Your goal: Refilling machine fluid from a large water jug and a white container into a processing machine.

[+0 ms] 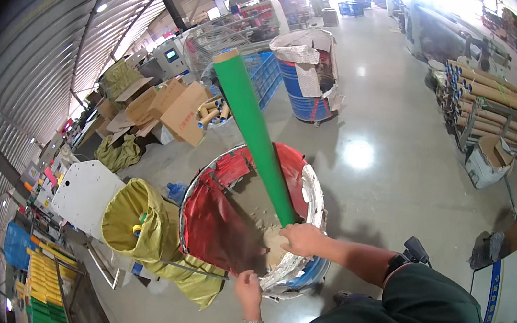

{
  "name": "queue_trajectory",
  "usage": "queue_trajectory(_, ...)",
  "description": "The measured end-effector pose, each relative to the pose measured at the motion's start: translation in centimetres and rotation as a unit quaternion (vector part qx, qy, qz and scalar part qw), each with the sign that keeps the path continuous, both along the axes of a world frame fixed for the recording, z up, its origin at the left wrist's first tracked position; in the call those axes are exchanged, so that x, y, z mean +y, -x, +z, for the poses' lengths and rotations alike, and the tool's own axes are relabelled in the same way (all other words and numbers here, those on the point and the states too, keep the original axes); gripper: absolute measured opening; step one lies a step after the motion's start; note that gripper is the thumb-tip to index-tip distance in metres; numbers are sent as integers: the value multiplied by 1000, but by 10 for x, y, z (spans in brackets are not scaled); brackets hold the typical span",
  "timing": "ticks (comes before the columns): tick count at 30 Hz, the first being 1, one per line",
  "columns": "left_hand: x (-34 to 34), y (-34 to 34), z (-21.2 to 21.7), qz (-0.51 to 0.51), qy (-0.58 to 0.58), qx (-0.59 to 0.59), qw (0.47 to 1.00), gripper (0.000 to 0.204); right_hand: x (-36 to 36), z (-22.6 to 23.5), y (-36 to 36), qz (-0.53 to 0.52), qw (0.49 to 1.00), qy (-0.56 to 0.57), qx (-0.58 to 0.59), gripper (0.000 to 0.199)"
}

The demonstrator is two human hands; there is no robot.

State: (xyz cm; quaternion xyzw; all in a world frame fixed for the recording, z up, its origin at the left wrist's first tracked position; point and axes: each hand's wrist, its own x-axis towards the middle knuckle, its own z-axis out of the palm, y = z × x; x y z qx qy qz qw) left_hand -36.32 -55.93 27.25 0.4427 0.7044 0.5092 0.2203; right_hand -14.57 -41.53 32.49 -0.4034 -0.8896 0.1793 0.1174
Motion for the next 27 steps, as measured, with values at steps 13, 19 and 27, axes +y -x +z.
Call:
queue_trajectory(13, 2, -8, 0, 28, -57, -72, 995, 20, 1, 15, -3, 13, 1000, 14, 1, 41)
queue_trajectory(19, 2, -5, -9, 31, -67, -53, 996, 22, -2, 17, -3, 5, 1000, 7, 17, 37)
queue_trajectory(27, 1, -8, -2, 25, -67, -50, 996, 21, -3, 19, -3, -7, 1000, 7, 12, 37)
